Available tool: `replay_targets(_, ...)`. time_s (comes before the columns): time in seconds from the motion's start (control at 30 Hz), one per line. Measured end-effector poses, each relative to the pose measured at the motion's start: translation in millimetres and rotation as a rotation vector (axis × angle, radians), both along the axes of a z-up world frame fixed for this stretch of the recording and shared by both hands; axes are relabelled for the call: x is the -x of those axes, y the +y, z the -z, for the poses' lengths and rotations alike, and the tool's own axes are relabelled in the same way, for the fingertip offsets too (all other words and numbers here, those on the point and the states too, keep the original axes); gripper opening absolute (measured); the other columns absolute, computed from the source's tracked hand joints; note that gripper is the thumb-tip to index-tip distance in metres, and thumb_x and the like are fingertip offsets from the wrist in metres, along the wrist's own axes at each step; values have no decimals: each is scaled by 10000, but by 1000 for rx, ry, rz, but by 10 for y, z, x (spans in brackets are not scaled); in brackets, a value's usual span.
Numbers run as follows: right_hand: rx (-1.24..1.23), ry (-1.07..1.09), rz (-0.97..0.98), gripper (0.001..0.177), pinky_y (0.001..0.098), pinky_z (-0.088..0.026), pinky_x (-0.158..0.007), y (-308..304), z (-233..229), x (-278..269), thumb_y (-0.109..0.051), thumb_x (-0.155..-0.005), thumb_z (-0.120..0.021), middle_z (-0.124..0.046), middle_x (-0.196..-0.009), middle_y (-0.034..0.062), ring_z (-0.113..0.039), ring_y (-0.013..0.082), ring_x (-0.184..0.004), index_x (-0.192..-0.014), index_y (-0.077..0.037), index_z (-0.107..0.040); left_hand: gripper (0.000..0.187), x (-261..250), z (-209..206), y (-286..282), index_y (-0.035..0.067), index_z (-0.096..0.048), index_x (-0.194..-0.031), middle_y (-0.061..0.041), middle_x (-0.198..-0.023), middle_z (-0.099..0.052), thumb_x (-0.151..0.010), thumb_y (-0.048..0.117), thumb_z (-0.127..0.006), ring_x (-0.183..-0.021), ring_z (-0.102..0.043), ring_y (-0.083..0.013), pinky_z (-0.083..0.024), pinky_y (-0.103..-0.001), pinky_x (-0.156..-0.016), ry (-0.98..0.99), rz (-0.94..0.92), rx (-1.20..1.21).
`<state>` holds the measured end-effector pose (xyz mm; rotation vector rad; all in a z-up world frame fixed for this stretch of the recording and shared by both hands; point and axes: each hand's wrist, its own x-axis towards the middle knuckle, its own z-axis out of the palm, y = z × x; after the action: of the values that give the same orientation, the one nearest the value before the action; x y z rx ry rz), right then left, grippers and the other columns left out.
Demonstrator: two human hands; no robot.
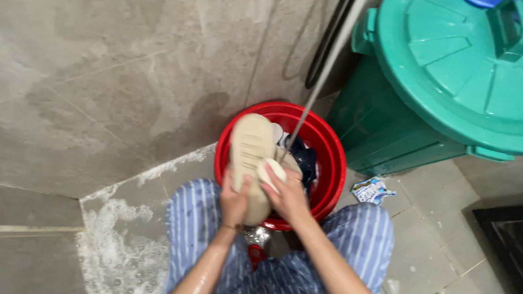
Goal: The person washes several pairs of shoes and sandals by hand in a red bucket filled with soapy water. They scrub the footwear with a brush and rinse them under running water from a hose, then place the cleaned items on the floor.
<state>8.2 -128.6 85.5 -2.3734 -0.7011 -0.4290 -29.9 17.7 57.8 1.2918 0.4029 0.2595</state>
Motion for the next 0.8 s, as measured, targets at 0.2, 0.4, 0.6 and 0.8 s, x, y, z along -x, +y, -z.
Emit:
replay_targets(0.2,34,14,-17,466,446,-551,-895,-85,-293,45,-343,-938,-701,-635,-1273,205,-630,396,-1096,-1386,-221,-660,464,158,-56,151,20,-585,-1395,-172,-1222,-775,-1030,304,-625,-1081,-747,-229,-590,-316,-917,-6,159,-172)
replay_targets(0.4,63,80,4,493,434,-562,-854,51,-416,160,-326,-909,-725,-646,-1222,192,-665,383,-1036,-1383,-208,-664,490,150,-61,148,25,-547,-1423,-143,-1234,-735,-991,229,-654,-1151,-694,-180,-530,-316,-957,-28,196,-305)
replay_targets(0.6,-78,138,94,491,428,-579,-875,259,-409,91,-329,-899,-721,-632,-1292,227,-682,384,-1069,-1362,-181,-651,456,99,32,135,13,-560,-1396,-138,-1207,-732,-989,194,-660,-1073,-672,-170,-547,-316,-910,-21,69,-55)
replay_targets(0.8,4,170,171,490,423,-579,-820,286,-148,133,-364,-936,-722,-646,-1153,193,-702,383,-991,-1364,-138,-649,431,205,64,97,6,-554,-1391,-127,-1207,-740,-1016,207,-624,-1112,-692,-162,-550,-309,-925,-54,69,-176)
